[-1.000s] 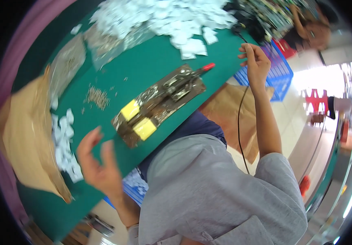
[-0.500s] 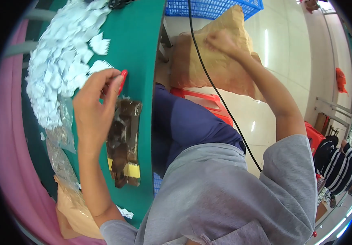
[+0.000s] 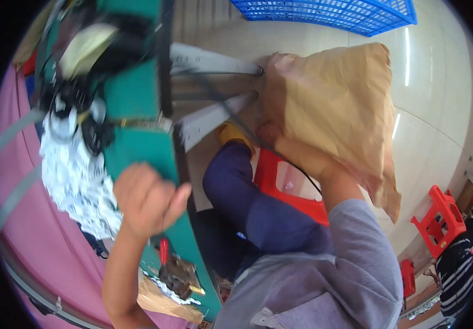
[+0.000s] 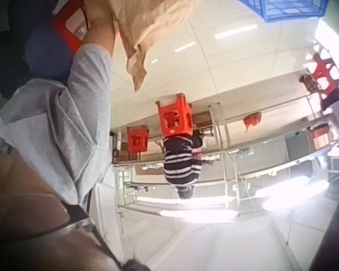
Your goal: The person assembles small white plastic components with metal fasteners using a manual press.
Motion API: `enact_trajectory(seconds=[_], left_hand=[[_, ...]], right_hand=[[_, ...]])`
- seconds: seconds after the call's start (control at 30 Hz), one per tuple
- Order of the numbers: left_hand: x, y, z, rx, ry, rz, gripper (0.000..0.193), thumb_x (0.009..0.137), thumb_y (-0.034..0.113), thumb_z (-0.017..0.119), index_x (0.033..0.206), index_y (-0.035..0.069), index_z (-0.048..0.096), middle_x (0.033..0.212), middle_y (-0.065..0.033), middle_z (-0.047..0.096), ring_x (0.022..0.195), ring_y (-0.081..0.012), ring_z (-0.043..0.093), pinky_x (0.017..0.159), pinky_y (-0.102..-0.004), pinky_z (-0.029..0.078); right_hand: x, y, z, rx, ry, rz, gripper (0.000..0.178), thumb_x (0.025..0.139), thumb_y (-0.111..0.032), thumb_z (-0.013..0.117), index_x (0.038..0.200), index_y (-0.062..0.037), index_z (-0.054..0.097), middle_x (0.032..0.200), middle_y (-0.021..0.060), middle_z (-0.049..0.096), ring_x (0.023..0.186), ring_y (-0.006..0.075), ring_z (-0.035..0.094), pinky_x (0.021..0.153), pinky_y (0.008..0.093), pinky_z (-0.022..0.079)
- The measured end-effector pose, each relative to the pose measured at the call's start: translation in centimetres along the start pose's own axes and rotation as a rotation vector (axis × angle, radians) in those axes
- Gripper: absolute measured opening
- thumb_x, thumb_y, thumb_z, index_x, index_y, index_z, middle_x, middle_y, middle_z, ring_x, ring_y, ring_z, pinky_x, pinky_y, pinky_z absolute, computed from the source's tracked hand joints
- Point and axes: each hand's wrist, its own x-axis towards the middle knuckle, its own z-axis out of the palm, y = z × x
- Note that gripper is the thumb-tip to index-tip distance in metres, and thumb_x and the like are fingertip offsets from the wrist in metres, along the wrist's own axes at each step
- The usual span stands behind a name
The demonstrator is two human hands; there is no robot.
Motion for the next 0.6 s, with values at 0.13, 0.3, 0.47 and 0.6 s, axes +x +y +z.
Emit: enact_trajectory(seconds=[0.13,0.3,0.47,0.6], left_hand=[[-1.1,0.1,-1.2,0.04,-0.136,-0.042,0.037,0.085,0.028,0.077,0.071,0.015,0.046,0.067,-0.0034,0.041,0.054,-0.0243,0.045,0.049,-0.0383,0.032],[-15.2,1.0,-9.8,0.186,-0.178,-0.163,0.099,0.1,0.071,0.04,0.157,-0.009,0.03,0.134,-0.0394,0.055,0.118,-0.0509,0.061,0.107,-0.0602,0.047],[-13.2,-5.0,-8.3,0.156,-0.291,-0.116,0.097,0.101,0.069,0.041,0.156,-0.01,0.03,0.133,-0.0391,0.055,0.117,-0.0506,0.061,0.106,-0.0598,0.048],[-11.8,-5.5,-9.2,0.182,-0.392,-0.138,0.095,0.101,0.067,0.041,0.156,-0.01,0.03,0.133,-0.0389,0.056,0.116,-0.0504,0.061,0.104,-0.0595,0.048]], right_hand=[[5.7,6.0,6.2,-0.559,0.396,0.104,0.015,0.081,-0.015,0.067,0.092,-0.0106,0.076,0.086,0.0119,0.071,0.087,0.0277,0.069,0.083,0.0418,0.056],[12.8,4.7,6.4,-0.512,0.582,0.096,0.019,0.078,-0.011,0.068,0.094,-0.0094,0.077,0.092,0.0138,0.072,0.096,0.0293,0.071,0.088,0.0425,0.055],[16.0,7.3,4.4,-0.374,0.5,0.148,0.019,0.079,-0.01,0.067,0.095,-0.0091,0.077,0.094,0.0145,0.072,0.098,0.0301,0.07,0.089,0.043,0.055],[18.8,8.1,3.3,-0.273,0.436,0.106,0.019,0.079,-0.01,0.067,0.095,-0.0088,0.077,0.095,0.015,0.072,0.099,0.0308,0.07,0.09,0.0434,0.055]])
